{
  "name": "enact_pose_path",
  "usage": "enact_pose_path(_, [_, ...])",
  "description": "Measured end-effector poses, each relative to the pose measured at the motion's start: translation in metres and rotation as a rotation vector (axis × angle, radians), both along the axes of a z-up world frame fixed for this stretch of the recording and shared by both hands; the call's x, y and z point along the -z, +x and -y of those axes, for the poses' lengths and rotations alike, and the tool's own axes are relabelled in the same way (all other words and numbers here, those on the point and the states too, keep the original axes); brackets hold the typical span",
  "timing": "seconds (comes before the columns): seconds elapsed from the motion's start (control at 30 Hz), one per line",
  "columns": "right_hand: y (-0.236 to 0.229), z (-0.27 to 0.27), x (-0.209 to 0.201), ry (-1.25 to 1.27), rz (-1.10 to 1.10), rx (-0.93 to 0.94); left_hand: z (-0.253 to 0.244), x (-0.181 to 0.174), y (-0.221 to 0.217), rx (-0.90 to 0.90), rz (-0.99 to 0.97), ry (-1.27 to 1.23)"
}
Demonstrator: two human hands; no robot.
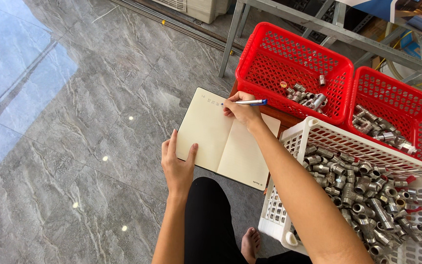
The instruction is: The person sits on the floor and sorts small metal parts from a white basket into two red baskets. They pick up individual parts, briefly inspect them, and place them into one of the red baskets. The person also writes in a notebook with a pen, likely recording counts or notes about the parts.
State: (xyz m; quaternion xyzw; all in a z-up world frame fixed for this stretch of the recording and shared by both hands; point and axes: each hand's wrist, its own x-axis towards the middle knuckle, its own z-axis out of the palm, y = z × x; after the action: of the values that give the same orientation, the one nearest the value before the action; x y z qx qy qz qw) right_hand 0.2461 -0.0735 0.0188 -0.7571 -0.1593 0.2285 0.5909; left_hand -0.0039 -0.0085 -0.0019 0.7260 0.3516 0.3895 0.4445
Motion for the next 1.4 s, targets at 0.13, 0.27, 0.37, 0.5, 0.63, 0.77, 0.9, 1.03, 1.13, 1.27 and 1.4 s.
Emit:
enact_pose_path(0.13, [0.003,-0.001,0.004,0.001,0.016,-0.004,0.0,0.001,0.0,-0.005,-0.004,0.01])
enact_pose_path(0.27, [0.005,-0.002,0.007,0.002,0.033,-0.023,0.001,-0.002,0.0,-0.002,-0.006,0.009])
enact_pose_path(0.37, [0.005,-0.001,0.008,-0.002,0.039,-0.029,0.001,-0.003,0.0,-0.001,-0.011,0.002])
enact_pose_path(0.5, [0.006,-0.002,0.01,0.005,0.035,-0.03,0.002,-0.004,-0.001,0.001,-0.03,-0.012])
enact_pose_path(0.63, [-0.001,0.012,-0.018,0.014,0.091,-0.034,0.0,0.0,-0.003,0.002,-0.062,-0.014])
enact_pose_path(0.77, [-0.009,0.043,-0.054,-0.694,0.885,-0.346,0.009,0.003,0.001,-0.056,-0.113,0.061])
enact_pose_path(0.9, [-0.014,0.062,-0.051,-0.923,1.137,-0.52,0.033,-0.013,0.002,-0.176,-0.212,0.207])
enact_pose_path(1.03, [-0.028,0.08,-0.075,-0.97,1.114,-0.547,0.06,-0.035,-0.002,-0.196,-0.199,0.304])
enact_pose_path(1.13, [-0.049,0.12,-0.129,-0.779,1.02,-0.55,0.088,-0.062,-0.002,-0.16,-0.131,0.346])
enact_pose_path(1.27, [-0.063,0.193,-0.17,-0.566,0.999,-0.47,0.137,-0.099,0.005,0.24,0.091,0.177])
enact_pose_path(1.4, [-0.07,0.271,-0.181,-0.714,0.834,-0.489,0.178,-0.135,0.008,0.658,0.007,-0.229])
